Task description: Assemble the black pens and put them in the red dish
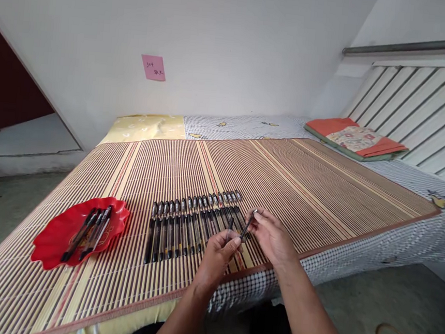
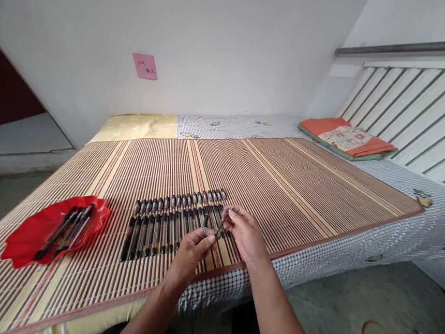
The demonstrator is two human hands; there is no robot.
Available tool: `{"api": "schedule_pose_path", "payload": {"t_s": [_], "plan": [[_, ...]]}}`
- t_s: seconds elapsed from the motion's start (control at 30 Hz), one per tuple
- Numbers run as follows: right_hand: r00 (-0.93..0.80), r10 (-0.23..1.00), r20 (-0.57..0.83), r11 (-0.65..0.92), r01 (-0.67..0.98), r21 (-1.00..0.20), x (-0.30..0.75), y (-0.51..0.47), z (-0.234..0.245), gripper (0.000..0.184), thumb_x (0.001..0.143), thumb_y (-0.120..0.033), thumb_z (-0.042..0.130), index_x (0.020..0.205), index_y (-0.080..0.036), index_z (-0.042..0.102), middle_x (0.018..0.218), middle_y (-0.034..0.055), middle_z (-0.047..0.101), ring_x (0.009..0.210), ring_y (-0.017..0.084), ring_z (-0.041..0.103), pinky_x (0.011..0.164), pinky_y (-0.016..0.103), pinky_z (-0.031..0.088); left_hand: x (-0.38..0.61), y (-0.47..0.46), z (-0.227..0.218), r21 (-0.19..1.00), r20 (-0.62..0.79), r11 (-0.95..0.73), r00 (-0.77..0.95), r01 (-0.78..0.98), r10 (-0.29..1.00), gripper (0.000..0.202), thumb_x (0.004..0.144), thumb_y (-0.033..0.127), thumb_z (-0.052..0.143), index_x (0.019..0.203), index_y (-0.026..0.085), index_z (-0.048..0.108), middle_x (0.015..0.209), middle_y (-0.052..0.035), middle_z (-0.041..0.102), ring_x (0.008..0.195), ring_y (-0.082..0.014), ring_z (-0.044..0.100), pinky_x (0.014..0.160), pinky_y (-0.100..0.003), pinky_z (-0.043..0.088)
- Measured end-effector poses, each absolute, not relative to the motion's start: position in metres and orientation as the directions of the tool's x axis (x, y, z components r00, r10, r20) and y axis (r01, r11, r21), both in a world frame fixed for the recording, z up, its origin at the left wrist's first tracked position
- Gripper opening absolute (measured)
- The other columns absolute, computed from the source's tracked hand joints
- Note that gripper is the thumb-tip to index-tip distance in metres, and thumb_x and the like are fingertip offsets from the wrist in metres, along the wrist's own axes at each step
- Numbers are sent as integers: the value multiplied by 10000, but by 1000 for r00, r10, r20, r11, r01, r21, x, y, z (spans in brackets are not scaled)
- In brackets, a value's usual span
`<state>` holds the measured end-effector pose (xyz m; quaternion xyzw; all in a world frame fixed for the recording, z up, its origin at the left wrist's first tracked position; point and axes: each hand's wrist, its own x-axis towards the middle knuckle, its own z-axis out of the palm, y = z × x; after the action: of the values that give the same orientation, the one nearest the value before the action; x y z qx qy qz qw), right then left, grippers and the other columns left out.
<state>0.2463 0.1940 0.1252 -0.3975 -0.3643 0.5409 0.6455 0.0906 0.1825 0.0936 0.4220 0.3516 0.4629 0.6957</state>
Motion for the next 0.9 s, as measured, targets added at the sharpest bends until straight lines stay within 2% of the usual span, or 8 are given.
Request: {"api": "schedule_pose_path", "payload": {"t_s": [0.13,0.23,0.47,0.6,0.77,0.9], "plan": [[89,996,24,61,-434,-899,252,192,127,200,737,-381,830,825,-222,747,849,34,679,765,170,593,650,278,481,91,179,96,838,-140,364,484,-407,864,452,718,568,833,736,165,628,631,33,568,497,-61,351,474,-212,225],[38,999,39,51,-404,-913,256,190,128,191,772,-391,810,843,-221,759,839,33,672,756,167,595,665,285,490,91,179,97,802,-141,409,529,-435,837,460,707,560,847,727,171,602,623,38,557,482,-57,346,455,-215,203],[71,991,116,128,-201,-971,257,190,125,187,855,-400,742,903,-222,778,857,33,691,739,162,579,673,290,476,94,180,95,855,-126,291,372,-430,920,470,646,537,896,742,176,611,575,90,453,501,-52,302,513,-206,259],[74,988,134,143,-150,-978,251,188,122,216,895,-417,719,994,-238,787,929,45,729,790,175,606,713,302,486,94,180,94,875,-104,247,337,-416,936,426,681,515,878,754,181,623,583,93,435,521,-62,312,541,-213,283],[89,987,131,147,-219,-965,245,187,126,297,892,-462,723,1093,-255,792,957,55,744,790,180,615,721,318,497,93,181,95,880,-103,238,323,-411,941,424,661,517,883,756,187,634,586,83,451,542,-76,341,552,-218,300],[149,984,101,138,-271,-953,242,189,127,302,823,-502,790,970,-238,798,887,54,734,736,165,597,673,302,492,94,182,95,889,-98,215,290,-404,952,434,632,514,899,742,190,632,599,74,465,579,-90,387,576,-221,326]]}}
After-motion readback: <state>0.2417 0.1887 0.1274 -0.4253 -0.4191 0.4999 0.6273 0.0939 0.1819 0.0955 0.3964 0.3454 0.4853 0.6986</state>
